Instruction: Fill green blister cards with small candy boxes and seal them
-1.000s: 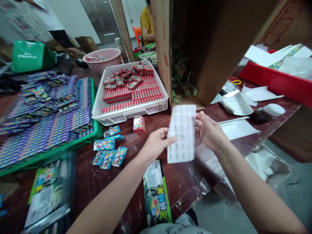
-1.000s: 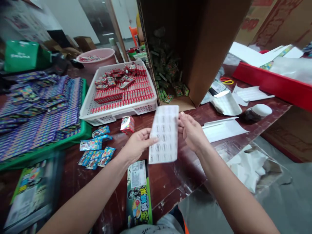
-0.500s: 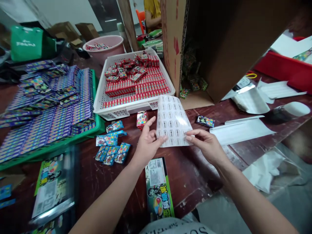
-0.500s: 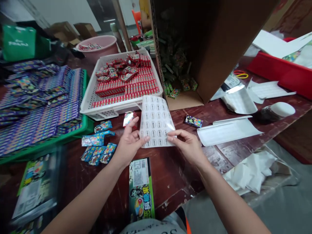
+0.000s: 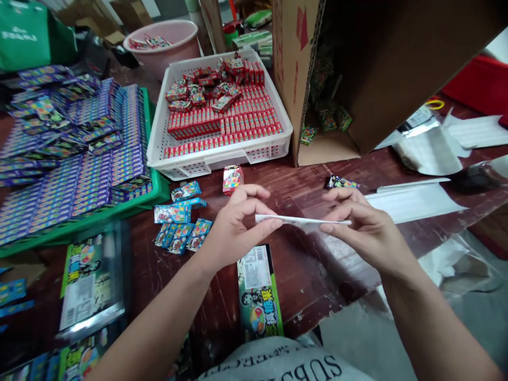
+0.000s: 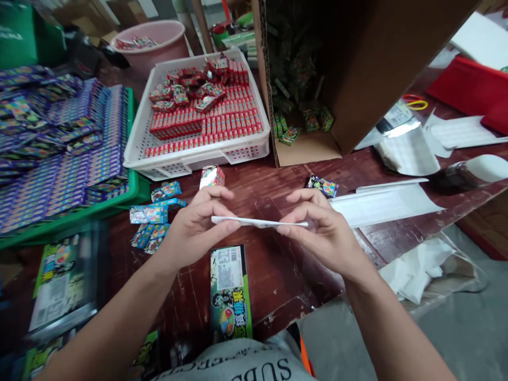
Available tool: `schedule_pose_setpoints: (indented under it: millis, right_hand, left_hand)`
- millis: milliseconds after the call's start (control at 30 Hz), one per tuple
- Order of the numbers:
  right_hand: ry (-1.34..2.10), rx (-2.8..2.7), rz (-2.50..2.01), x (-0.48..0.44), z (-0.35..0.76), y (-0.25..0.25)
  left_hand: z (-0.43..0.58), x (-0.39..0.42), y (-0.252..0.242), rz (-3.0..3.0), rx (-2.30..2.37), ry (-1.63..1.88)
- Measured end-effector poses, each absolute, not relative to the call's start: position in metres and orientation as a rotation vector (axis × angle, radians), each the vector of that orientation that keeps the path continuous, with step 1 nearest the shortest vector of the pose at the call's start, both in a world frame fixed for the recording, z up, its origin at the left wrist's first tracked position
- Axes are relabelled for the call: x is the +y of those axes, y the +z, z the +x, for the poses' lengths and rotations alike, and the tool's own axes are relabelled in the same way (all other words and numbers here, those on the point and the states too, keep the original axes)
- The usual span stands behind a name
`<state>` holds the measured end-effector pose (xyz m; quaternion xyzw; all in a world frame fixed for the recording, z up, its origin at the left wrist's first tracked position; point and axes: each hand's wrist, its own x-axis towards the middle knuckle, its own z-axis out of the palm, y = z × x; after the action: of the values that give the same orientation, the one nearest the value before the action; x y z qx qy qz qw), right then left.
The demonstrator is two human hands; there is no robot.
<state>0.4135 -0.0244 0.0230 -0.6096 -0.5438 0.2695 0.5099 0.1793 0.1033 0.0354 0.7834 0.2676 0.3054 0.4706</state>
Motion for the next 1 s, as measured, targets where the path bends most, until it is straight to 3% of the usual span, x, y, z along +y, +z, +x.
schedule_pose_setpoints:
  millis: [100, 233, 400, 533, 667, 800, 1000]
  right_hand:
    - [0.947, -1.076, -1.428, -0.021, 0.412, 0.025]
    - [0.966, -0.898, -1.504, -0.006, 0.416, -0.009]
    - [0.888, -0.988, -1.706, 0.002, 0.429, -0.057]
    - [0.87, -1.09, -1.795, 0.003, 0.439, -0.075]
    - [0.808, -1.225, -1.886, 0.007, 0.446, -0.079]
    - [0.709, -1.387, -1.936, 0.01, 0.453, -0.073]
    - [0.564, -1.622, -1.846, 0.005, 0.471, -0.056]
  left_hand:
    - [0.194, 0.099, 0.031, 1.512, 0.68, 0.618]
    - [0.214, 0.104, -0.009, 1.345, 0.8, 0.584]
    - [0.223, 0.121, -0.054, 1.633, 0.991, 0.515]
    - [0.223, 0.128, -0.056, 1.793, 1.067, 0.473]
    - [0.224, 0.114, -0.045, 2.197, 1.086, 0.556]
    - [0.226, 0.085, -0.045, 2.787, 0.736, 0.302]
    - [0.229, 0.072, -0.047, 2.87, 0.726, 0.174]
